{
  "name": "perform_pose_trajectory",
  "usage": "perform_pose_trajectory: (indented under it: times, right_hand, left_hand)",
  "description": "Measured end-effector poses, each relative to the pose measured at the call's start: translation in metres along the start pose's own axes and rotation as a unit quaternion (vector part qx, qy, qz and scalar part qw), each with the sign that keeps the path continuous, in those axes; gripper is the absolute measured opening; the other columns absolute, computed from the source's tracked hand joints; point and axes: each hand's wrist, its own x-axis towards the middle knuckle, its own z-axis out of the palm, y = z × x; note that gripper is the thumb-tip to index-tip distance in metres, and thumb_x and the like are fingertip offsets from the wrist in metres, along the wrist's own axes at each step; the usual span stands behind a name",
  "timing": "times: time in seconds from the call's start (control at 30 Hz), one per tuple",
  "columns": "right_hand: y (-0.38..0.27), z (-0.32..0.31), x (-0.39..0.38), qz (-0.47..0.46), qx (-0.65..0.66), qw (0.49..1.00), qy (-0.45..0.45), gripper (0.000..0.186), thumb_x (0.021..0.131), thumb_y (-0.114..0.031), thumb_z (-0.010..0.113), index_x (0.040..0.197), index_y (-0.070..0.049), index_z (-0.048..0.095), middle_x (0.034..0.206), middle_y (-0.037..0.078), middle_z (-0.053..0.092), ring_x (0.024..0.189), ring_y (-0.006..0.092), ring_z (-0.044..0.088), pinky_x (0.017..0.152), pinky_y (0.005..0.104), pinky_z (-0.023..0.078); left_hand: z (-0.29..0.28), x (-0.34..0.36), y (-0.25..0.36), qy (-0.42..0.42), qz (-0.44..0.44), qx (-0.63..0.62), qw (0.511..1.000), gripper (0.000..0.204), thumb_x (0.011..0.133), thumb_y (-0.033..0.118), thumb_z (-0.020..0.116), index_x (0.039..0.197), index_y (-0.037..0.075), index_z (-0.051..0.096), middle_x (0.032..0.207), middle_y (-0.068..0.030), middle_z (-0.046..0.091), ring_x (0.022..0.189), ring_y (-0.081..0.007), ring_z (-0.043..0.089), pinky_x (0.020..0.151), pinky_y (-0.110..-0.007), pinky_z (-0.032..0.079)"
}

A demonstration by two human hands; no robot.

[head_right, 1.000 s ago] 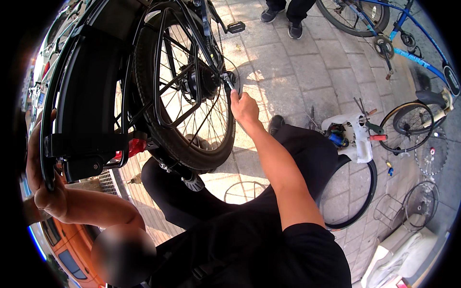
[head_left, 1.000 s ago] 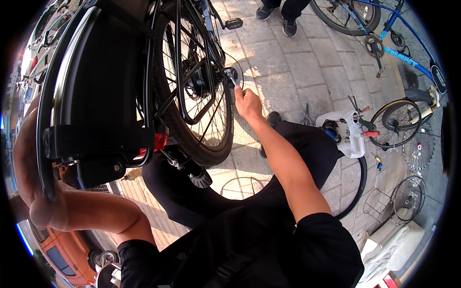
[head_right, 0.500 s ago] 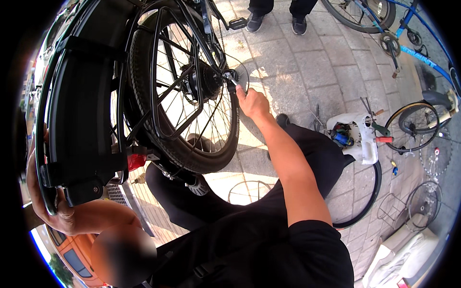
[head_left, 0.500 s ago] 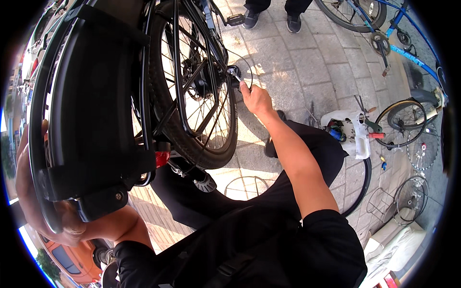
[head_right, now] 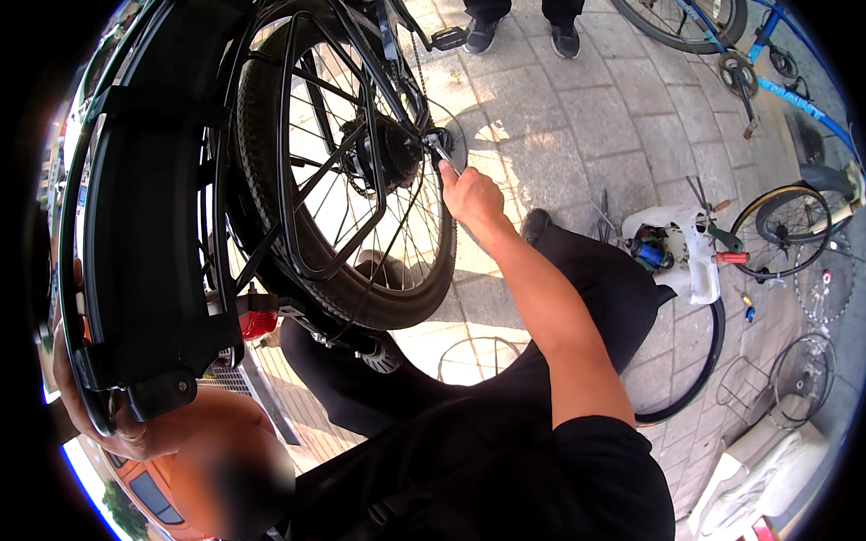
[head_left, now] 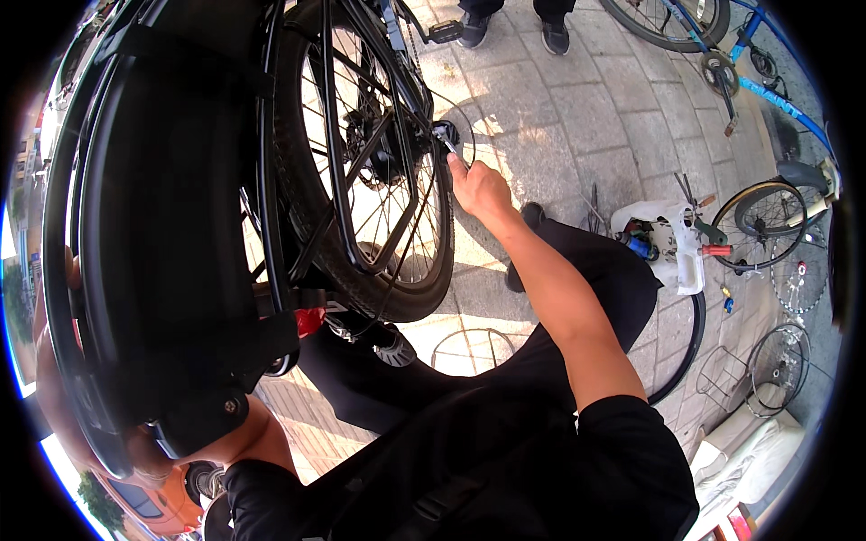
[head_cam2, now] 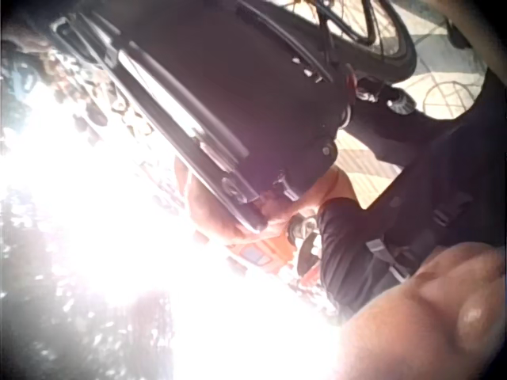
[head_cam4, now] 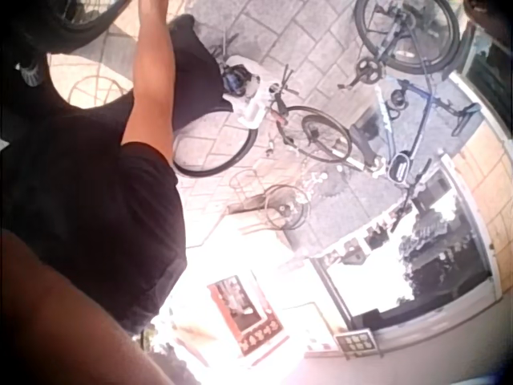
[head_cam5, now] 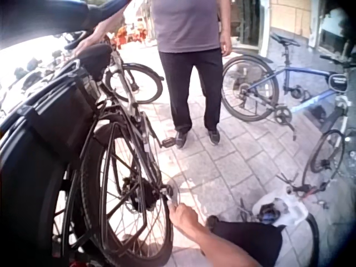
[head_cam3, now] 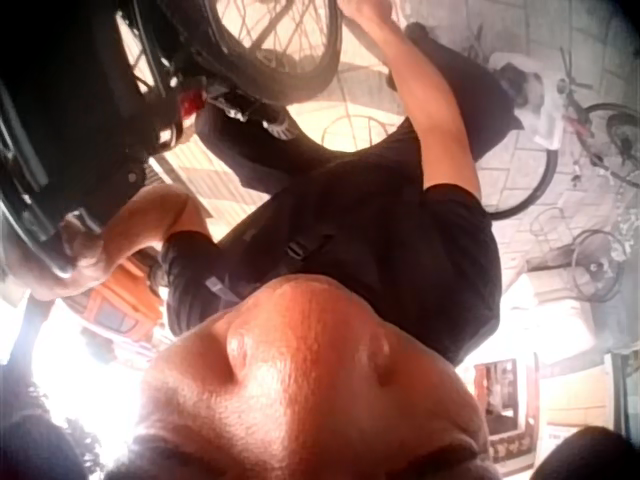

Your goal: The person carries a bicycle tire out of a shop, places it on the ground, then uses a wrench to loosen and tighten the rear axle nuts of an electric bicycle. The person also adjusts the rear rack and checks the wheel alignment.

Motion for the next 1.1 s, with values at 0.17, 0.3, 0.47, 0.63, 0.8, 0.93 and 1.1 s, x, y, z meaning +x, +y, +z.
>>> perform_pose_trajectory:
  times: [0.17, 0.3, 0.47, 0.63, 0.8, 0.93, 1.1]
  right_hand:
    - [0.018, 0.006, 0.006, -0.027, 0.062, 0.998, 0.01, 0.081, 0.102, -0.068, 0.04, 0.087, 0.004, 0.073, 0.086, 0.032, 0.071, 0.09, 0.0517, 0.07, 0.083, 0.055, 0.055]
    - [0.023, 0.013, 0.017, -0.017, 0.098, 0.994, 0.036, 0.081, 0.103, -0.067, 0.038, 0.078, 0.001, 0.073, 0.084, 0.031, 0.071, 0.087, 0.0516, 0.069, 0.08, 0.0556, 0.054]
    - [0.023, 0.023, 0.014, -0.01, 0.072, 0.994, 0.077, 0.078, 0.105, -0.062, 0.035, 0.081, 0.0, 0.075, 0.085, 0.032, 0.071, 0.088, 0.0513, 0.07, 0.083, 0.0561, 0.055]
    - [0.027, 0.026, 0.018, -0.038, 0.072, 0.991, 0.105, 0.074, 0.108, -0.054, 0.032, 0.082, 0.0, 0.075, 0.085, 0.032, 0.071, 0.085, 0.0525, 0.069, 0.082, 0.0575, 0.055]
    - [0.036, 0.018, 0.02, -0.012, 0.041, 0.993, 0.107, 0.069, 0.107, -0.052, 0.033, 0.085, -0.003, 0.077, 0.086, 0.03, 0.072, 0.087, 0.0517, 0.069, 0.085, 0.0572, 0.055]
    - [0.039, 0.026, 0.022, -0.031, 0.043, 0.993, 0.104, 0.067, 0.107, -0.049, 0.032, 0.083, -0.004, 0.076, 0.084, 0.029, 0.072, 0.084, 0.0516, 0.07, 0.083, 0.0579, 0.055]
    - [0.029, 0.046, 0.021, -0.119, 0.047, 0.985, 0.117, 0.071, 0.109, -0.047, 0.03, 0.077, 0.0, 0.072, 0.079, 0.031, 0.069, 0.082, 0.0528, 0.067, 0.079, 0.0586, 0.054]
  left_hand:
    - [-0.001, -0.001, 0.008, -0.001, -0.01, 0.005, 1.0, 0.063, 0.094, 0.05, 0.051, 0.137, 0.005, 0.055, 0.142, -0.032, 0.056, 0.122, -0.0462, 0.065, 0.093, -0.057, 0.06]
    - [0.003, -0.001, 0.009, -0.008, -0.015, 0.001, 1.0, 0.06, 0.094, 0.049, 0.051, 0.136, 0.007, 0.055, 0.142, -0.032, 0.055, 0.123, -0.0468, 0.064, 0.093, -0.058, 0.06]
    - [-0.004, -0.005, 0.008, -0.015, -0.026, 0.012, 1.0, 0.055, 0.095, 0.048, 0.051, 0.134, 0.009, 0.056, 0.142, -0.0321, 0.055, 0.124, -0.0477, 0.063, 0.093, -0.06, 0.059]
    - [0.002, -0.001, 0.014, -0.019, -0.029, 0.021, 0.999, 0.051, 0.096, 0.047, 0.051, 0.133, 0.012, 0.057, 0.142, -0.0321, 0.055, 0.126, -0.0485, 0.062, 0.092, -0.061, 0.059]
    - [-0.006, 0.013, -0.002, -0.096, 0.051, 0.03, 0.994, 0.047, 0.097, 0.046, 0.051, 0.131, 0.014, 0.058, 0.143, -0.0322, 0.054, 0.127, -0.0493, 0.061, 0.092, -0.063, 0.058]
    - [0.019, -0.002, 0.037, 0.051, -0.116, 0.008, 0.992, 0.041, 0.09, 0.049, 0.07, 0.098, 0.008, 0.064, 0.124, -0.0314, 0.068, 0.109, -0.0442, 0.073, 0.082, -0.045, 0.066]
    - [-0.014, 0.029, 0.037, 0.019, 0.022, -0.102, 0.994, 0.062, 0.066, 0.049, 0.095, 0.073, 0.006, 0.052, 0.119, -0.0369, 0.068, 0.1, -0.0423, 0.072, 0.088, -0.043, 0.057]
